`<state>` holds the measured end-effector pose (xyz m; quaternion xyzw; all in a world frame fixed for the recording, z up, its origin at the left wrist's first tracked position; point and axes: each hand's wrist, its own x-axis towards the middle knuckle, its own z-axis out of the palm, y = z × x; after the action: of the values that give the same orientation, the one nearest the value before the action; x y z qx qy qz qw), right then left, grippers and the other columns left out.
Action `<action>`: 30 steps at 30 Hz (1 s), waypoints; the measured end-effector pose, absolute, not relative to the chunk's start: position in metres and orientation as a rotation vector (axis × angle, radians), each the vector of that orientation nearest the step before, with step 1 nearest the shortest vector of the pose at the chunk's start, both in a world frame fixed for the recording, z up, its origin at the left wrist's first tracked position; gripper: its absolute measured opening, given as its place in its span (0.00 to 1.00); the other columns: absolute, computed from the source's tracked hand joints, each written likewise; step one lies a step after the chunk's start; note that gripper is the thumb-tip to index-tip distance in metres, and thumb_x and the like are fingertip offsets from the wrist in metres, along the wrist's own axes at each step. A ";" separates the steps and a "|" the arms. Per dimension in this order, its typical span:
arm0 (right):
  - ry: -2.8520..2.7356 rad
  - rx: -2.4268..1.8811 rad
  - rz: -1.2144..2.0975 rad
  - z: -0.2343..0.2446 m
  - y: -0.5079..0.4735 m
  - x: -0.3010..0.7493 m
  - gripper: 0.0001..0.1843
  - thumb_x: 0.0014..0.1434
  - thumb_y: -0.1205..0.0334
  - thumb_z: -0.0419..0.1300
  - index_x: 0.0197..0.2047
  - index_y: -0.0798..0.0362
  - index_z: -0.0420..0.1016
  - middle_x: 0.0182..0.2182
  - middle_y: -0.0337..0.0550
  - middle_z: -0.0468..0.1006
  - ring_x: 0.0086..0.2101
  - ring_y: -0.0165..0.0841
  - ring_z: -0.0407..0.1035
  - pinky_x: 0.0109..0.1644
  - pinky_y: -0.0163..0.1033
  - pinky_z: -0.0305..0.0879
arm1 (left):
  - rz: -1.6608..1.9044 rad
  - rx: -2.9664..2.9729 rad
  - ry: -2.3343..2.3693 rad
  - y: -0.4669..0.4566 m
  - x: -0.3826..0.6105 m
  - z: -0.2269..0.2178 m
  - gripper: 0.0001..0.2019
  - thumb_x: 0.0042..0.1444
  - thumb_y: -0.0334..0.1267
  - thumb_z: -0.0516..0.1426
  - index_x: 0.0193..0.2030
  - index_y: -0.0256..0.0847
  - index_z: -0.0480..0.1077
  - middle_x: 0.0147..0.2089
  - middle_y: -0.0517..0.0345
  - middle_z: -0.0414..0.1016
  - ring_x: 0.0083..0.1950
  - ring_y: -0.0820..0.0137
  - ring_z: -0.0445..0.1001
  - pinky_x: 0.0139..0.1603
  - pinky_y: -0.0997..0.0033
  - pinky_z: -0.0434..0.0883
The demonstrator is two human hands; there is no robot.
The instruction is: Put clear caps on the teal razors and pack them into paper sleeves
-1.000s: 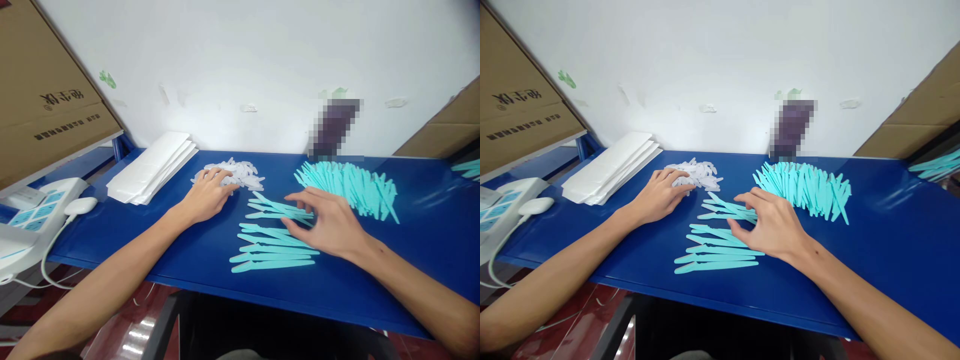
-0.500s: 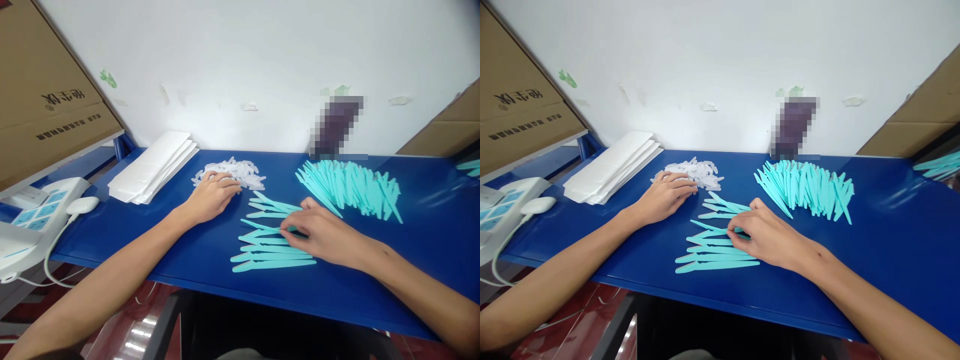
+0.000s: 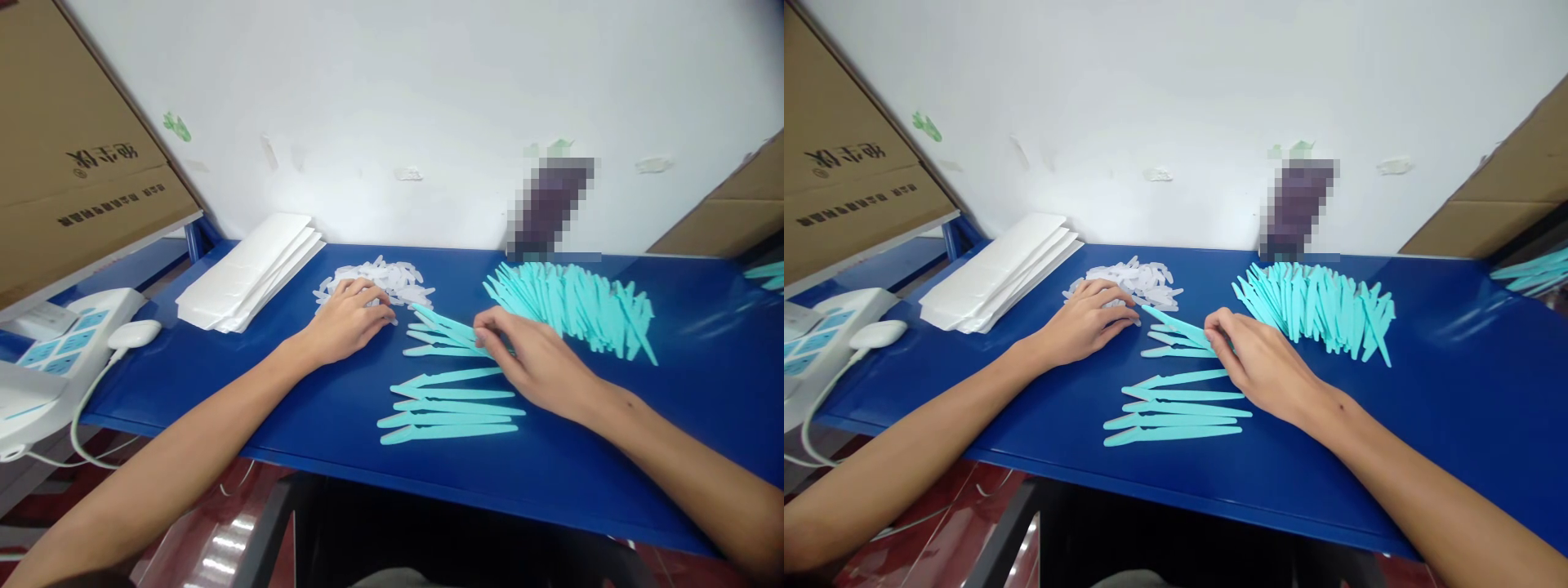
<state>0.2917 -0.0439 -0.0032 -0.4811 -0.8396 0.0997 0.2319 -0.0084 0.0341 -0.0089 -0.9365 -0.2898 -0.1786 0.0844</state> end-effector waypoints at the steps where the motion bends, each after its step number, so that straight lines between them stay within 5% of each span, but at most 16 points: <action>1: -2.316 -1.321 0.291 -0.004 -0.044 0.292 0.12 0.74 0.55 0.45 0.43 0.49 0.64 0.29 0.39 0.74 0.23 0.31 0.62 0.27 0.37 0.54 | -0.526 -2.822 -0.830 0.033 -0.008 -0.008 0.11 0.69 0.37 0.54 0.46 0.42 0.79 0.51 0.49 0.79 0.56 0.58 0.70 0.54 0.56 0.63; 10: -2.253 -1.388 0.364 -0.004 -0.043 0.292 0.11 0.74 0.54 0.42 0.45 0.47 0.61 0.21 0.33 0.62 0.19 0.31 0.56 0.24 0.37 0.50 | -0.474 -2.916 -0.752 0.030 -0.006 -0.011 0.15 0.71 0.36 0.50 0.58 0.40 0.73 0.47 0.50 0.79 0.49 0.63 0.71 0.52 0.61 0.65; 15: -2.242 -1.416 0.314 -0.002 -0.042 0.291 0.13 0.73 0.52 0.45 0.50 0.49 0.64 0.22 0.34 0.68 0.19 0.31 0.59 0.24 0.37 0.53 | -0.624 -2.939 -0.795 0.029 -0.005 -0.013 0.14 0.71 0.34 0.50 0.55 0.40 0.74 0.47 0.49 0.76 0.48 0.64 0.71 0.51 0.62 0.67; 20: -2.318 -1.365 0.204 -0.006 -0.040 0.293 0.16 0.73 0.53 0.45 0.50 0.50 0.69 0.34 0.44 0.78 0.26 0.33 0.68 0.28 0.38 0.58 | -0.835 -2.925 -0.884 0.026 -0.001 -0.010 0.10 0.69 0.33 0.52 0.51 0.40 0.74 0.49 0.51 0.78 0.50 0.64 0.73 0.53 0.60 0.68; 30: -2.371 -1.323 0.044 -0.010 -0.039 0.296 0.18 0.73 0.55 0.44 0.50 0.49 0.74 0.38 0.47 0.78 0.32 0.36 0.73 0.31 0.38 0.63 | -0.992 -2.887 -0.904 0.018 0.005 -0.010 0.11 0.66 0.34 0.58 0.54 0.43 0.69 0.43 0.61 0.84 0.45 0.66 0.76 0.51 0.63 0.68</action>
<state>0.2961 -0.0394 -0.0104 -0.4761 -0.8534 0.0159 0.2116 0.0048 0.0184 -0.0095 -0.9065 -0.2840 -0.3117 -0.0210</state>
